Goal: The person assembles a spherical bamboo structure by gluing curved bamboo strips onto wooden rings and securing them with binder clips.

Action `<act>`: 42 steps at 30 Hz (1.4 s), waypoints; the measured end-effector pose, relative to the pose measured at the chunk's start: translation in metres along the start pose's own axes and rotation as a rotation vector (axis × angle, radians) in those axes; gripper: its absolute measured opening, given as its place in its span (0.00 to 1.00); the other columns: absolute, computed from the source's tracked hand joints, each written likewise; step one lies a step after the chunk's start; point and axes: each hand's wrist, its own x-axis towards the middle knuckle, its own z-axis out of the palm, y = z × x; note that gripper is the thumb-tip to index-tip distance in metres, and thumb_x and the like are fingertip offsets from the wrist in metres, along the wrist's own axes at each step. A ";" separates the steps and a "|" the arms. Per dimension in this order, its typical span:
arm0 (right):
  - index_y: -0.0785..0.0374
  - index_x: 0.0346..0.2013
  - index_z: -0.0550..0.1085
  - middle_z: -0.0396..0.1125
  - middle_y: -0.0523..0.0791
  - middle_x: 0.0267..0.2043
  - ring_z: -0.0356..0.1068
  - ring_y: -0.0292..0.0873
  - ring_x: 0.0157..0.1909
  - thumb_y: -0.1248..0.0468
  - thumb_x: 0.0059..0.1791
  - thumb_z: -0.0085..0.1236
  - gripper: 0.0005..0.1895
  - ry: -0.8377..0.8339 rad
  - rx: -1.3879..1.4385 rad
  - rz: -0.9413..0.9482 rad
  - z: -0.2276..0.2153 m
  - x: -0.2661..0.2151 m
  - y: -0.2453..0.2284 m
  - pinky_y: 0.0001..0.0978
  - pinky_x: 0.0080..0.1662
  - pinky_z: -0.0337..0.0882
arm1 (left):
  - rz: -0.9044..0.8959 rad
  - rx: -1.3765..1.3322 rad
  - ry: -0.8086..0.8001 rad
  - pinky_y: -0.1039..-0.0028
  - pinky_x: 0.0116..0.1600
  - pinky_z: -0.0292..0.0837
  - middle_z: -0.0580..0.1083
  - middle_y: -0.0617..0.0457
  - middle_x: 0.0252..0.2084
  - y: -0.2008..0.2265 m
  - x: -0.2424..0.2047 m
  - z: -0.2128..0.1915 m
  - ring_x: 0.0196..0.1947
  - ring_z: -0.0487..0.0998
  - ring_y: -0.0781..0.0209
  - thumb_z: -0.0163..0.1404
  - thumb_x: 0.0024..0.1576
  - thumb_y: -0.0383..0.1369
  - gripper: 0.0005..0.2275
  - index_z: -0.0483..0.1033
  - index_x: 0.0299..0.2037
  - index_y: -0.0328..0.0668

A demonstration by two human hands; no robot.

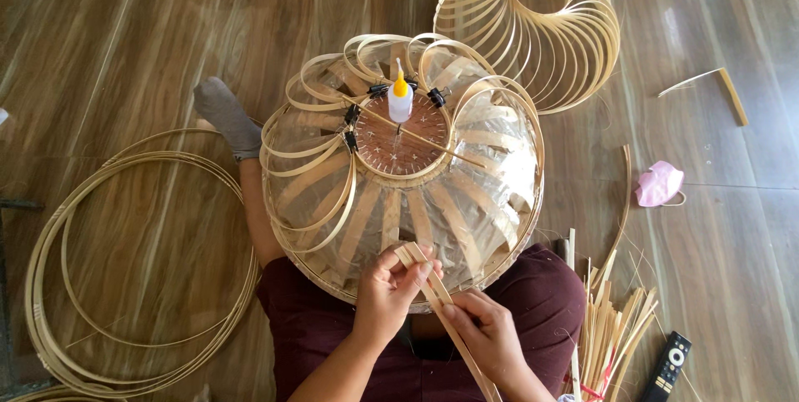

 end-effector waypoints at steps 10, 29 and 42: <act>0.68 0.37 0.83 0.75 0.41 0.28 0.70 0.31 0.31 0.62 0.48 0.63 0.10 -0.069 0.371 0.434 -0.008 0.009 0.030 0.24 0.36 0.71 | -0.194 -0.034 0.105 0.71 0.48 0.84 0.81 0.42 0.47 0.015 0.013 -0.018 0.44 0.85 0.58 0.51 0.61 0.30 0.17 0.71 0.59 0.32; 0.65 0.36 0.81 0.69 0.38 0.26 0.64 0.30 0.28 0.63 0.47 0.67 0.08 -0.317 0.287 0.470 0.019 0.010 0.018 0.25 0.33 0.67 | -0.109 0.124 0.138 0.72 0.43 0.86 0.82 0.45 0.38 0.010 0.012 -0.017 0.38 0.86 0.62 0.53 0.61 0.27 0.08 0.77 0.47 0.32; 0.61 0.49 0.77 0.76 0.44 0.33 0.73 0.37 0.34 0.62 0.53 0.56 0.11 0.227 -0.238 0.436 -0.130 -0.033 0.074 0.32 0.38 0.73 | 0.289 -0.175 0.455 0.68 0.47 0.84 0.79 0.45 0.40 0.068 0.025 -0.125 0.39 0.83 0.57 0.55 0.63 0.28 0.07 0.76 0.49 0.38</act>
